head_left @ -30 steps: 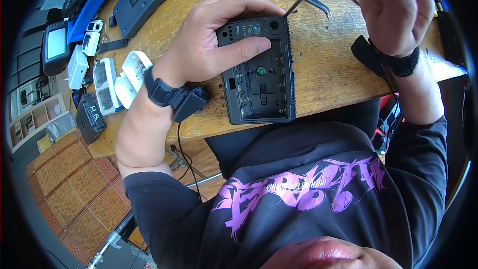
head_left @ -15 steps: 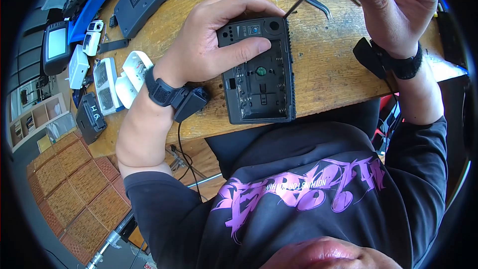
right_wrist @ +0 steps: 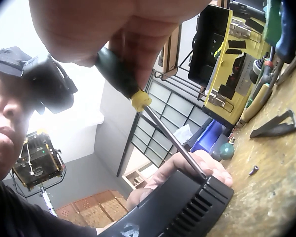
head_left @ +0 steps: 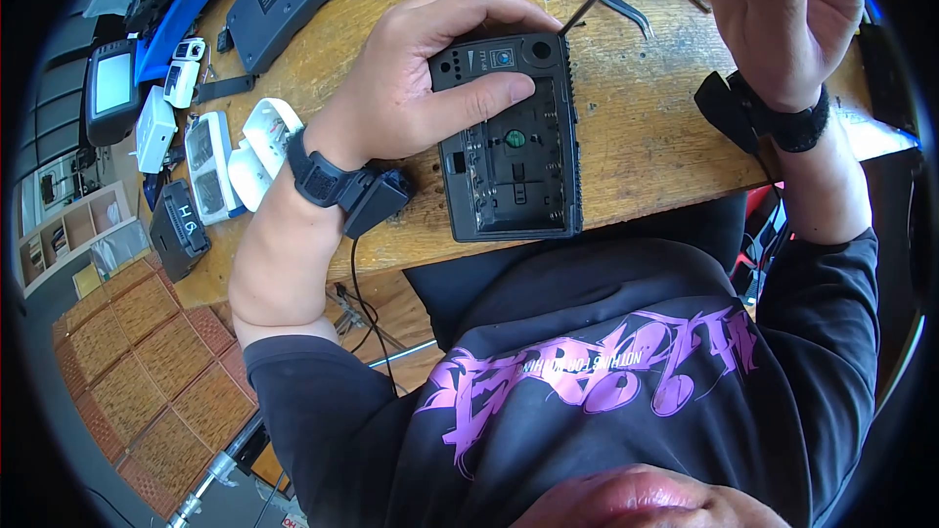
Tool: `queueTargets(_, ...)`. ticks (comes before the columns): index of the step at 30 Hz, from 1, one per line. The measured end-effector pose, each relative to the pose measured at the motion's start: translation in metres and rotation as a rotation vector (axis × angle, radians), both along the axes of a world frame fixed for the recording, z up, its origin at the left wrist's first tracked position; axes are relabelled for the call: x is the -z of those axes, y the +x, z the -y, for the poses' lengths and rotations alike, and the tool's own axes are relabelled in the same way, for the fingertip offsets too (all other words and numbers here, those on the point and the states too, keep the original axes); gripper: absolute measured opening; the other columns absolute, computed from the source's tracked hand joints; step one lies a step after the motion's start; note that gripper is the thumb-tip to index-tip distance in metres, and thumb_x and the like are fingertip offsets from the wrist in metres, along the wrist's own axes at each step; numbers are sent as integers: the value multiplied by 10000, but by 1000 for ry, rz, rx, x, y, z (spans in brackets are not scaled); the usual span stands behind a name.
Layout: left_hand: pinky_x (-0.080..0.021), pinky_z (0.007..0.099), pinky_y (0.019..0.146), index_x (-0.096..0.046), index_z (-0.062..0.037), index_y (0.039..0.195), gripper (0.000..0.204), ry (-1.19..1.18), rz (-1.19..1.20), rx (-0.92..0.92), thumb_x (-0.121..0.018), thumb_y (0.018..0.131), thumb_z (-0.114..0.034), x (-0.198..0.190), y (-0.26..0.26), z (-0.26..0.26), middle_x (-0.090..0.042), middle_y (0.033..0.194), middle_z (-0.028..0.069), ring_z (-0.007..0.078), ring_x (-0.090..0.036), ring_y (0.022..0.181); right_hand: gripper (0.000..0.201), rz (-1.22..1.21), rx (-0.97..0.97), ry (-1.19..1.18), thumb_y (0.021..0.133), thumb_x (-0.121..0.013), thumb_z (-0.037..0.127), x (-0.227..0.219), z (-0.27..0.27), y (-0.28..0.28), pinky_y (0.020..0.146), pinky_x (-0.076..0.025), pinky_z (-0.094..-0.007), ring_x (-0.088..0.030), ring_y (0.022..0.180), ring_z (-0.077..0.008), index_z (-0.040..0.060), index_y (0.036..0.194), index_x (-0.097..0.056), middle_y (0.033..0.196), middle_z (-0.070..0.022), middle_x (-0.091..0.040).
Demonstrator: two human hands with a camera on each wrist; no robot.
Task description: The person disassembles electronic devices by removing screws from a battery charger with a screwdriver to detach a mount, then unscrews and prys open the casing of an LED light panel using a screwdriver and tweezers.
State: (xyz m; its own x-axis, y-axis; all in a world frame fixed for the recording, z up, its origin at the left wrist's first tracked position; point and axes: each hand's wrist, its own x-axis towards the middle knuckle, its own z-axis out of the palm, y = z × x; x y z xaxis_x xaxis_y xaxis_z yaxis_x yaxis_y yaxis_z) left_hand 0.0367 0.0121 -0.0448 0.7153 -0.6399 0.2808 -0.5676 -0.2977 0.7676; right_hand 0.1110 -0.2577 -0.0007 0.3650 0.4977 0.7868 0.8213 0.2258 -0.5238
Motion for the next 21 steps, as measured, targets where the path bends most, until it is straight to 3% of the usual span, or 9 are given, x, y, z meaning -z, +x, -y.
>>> queueTargets(1, -502, 316, 934, -691, 1, 1238, 416, -6, -11, -2, -743, 884, -211, 0, 0, 0, -664, 1137, 106, 204, -657, 1046, 394, 0, 0, 0, 1105, -504, 304, 6, -4, 1, 748, -623, -295, -743, 884, -208, 90, 1429, -445, 1119, -207, -689)
queueTargets(3, -503, 316, 934, -690, 1, 1239, 417, -7, -5, 2, -742, 884, -212, 0, 0, 0, -663, 1138, 106, 204, -657, 1046, 382, -154, -114, 345, 1090, -554, 283, 19, -18, -1, 731, -620, -294, -736, 866, -203, 97, 1410, -461, 1086, -190, -690)
queueTargets(6, -503, 316, 934, -689, 1, 1241, 417, -8, -2, 5, -741, 884, -207, 0, 0, 0, -662, 1140, 106, 204, -657, 1047, 341, -22, -169, 301, 1092, -543, 241, 29, -14, 23, 744, -617, -301, -726, 879, -204, 97, 1393, -477, 1089, -188, -680)
queueTargets(9, -503, 316, 935, -688, 2, 1241, 413, -9, -6, 5, -739, 884, -198, 0, 0, 0, -662, 1140, 106, 204, -657, 1049, 320, -72, -206, 230, 1088, -530, 185, 11, -8, 6, 769, -617, -314, -718, 899, -209, 90, 1390, -482, 1119, -200, -669)
queueTargets(10, -503, 317, 935, -688, 2, 1240, 409, -10, -8, 2, -737, 884, -193, 0, 0, 0, -662, 1140, 106, 205, -657, 1050, 310, 57, -190, 230, 1085, -509, 141, 12, -12, 12, 792, -618, -326, -722, 950, -220, 79, 1388, -483, 1141, -217, -659)
queueTargets(11, -503, 317, 935, -688, 2, 1240, 409, -9, -8, 1, -737, 884, -193, 0, 0, 0, -662, 1140, 106, 205, -657, 1050, 310, 56, -192, 230, 1085, -509, 141, 11, -16, 7, 792, -618, -326, -722, 950, -220, 79, 1388, -483, 1141, -217, -659)
queueTargets(13, -501, 319, 937, -688, 4, 1239, 407, 9, 3, 7, -738, 882, -186, -1, 0, 0, -663, 1140, 108, 208, -656, 1050, 308, -202, -157, 257, 1070, -555, 129, 7, -20, -8, 815, -613, -320, -726, 982, -221, 72, 1367, -495, 1134, -196, -666)
queueTargets(21, -497, 321, 939, -690, 9, 1231, 407, -8, -1, 5, -740, 871, -175, 0, 0, 0, -665, 1137, 113, 214, -655, 1048, 353, -56, -230, 239, 1026, -639, 80, 16, -1, 19, 909, -601, -336, -725, 1002, -216, 64, 1348, -495, 1188, -182, -675)
